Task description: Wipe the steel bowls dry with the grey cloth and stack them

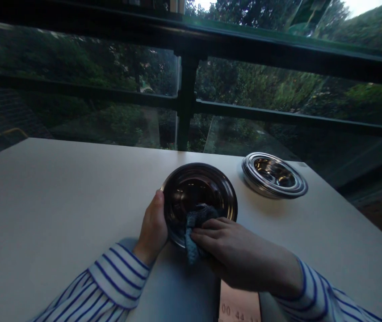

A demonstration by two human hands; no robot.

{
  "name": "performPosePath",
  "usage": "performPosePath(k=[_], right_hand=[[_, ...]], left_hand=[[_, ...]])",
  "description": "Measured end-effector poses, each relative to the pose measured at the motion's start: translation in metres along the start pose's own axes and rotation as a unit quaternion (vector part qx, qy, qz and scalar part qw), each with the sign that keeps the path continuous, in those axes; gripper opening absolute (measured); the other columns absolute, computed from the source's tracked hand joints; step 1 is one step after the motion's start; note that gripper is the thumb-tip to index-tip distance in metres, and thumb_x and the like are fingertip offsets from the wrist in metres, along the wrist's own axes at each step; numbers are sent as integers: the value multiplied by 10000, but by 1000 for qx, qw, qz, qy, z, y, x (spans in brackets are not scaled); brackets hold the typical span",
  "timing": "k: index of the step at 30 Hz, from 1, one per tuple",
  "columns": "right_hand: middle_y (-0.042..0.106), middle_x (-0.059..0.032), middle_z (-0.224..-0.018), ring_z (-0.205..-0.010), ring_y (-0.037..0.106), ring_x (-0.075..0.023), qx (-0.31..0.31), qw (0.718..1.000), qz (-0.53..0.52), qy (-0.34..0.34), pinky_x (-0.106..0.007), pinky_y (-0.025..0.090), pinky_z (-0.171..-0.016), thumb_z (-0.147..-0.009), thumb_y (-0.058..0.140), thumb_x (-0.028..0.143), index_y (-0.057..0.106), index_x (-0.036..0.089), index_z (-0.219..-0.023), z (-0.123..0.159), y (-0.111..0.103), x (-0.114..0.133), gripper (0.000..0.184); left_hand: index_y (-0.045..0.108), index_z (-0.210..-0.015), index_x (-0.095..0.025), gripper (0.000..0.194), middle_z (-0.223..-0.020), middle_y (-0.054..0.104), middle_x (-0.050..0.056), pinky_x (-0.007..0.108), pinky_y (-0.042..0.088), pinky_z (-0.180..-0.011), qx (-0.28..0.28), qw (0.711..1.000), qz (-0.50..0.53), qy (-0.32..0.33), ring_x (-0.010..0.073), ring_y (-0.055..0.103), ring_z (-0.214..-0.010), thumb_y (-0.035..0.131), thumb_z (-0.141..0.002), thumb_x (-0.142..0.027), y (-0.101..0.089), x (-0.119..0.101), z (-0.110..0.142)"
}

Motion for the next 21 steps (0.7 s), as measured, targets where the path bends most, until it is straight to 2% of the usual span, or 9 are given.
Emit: performPosePath(k=[4,6,10,16,21], right_hand=[[494,-126,-1291,-1183,410,-230,-28,999,17,-17,-362,369,-944,-846,462,191,367,108,-1315,-6,5,6,485],[501,-116,-1287,-1172,423,-231,-23,999,24,-11,-364,372,-943,-845,466,197,373,114,-1310,-6,6,6,482],[597,-86,-1155,-1043,516,-225,-4,999,44,26,-383,386,-906,-840,467,185,487,160,-1209,0,3,0,370],[465,-128,-1320,-1204,384,-236,-29,999,31,-20,-364,364,-950,-851,464,184,344,91,-1324,-7,6,7,497],[599,-92,-1146,-1100,486,-209,-7,1000,29,8,-367,375,-922,-863,448,181,522,152,-1148,-1,2,1,296]], left_hand=[[675,-989,-126,625,-920,711,87,362,407,-934,-37,999,-14,10,252,600,-1005,318,-821,-610,-6,-1,-1],[675,-986,-126,614,-905,712,85,356,407,-930,-40,999,-12,11,252,601,-999,327,-823,-604,-7,0,-2],[675,-966,-122,617,-887,714,85,366,433,-889,-12,1000,12,7,258,620,-941,320,-823,-605,-3,1,-1],[680,-963,-127,621,-929,710,82,341,413,-913,-35,999,-10,19,252,604,-985,317,-821,-610,-7,-5,-2],[671,-913,-122,643,-858,710,82,360,438,-869,-9,1000,-27,1,255,624,-914,298,-811,-636,-7,0,-5]])
Point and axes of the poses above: each hand's wrist, its own z-axis away from the middle knuckle, its own y-axis out of the palm, x = y × z, the point moved 6 cm from there along -z, towards the middle knuckle
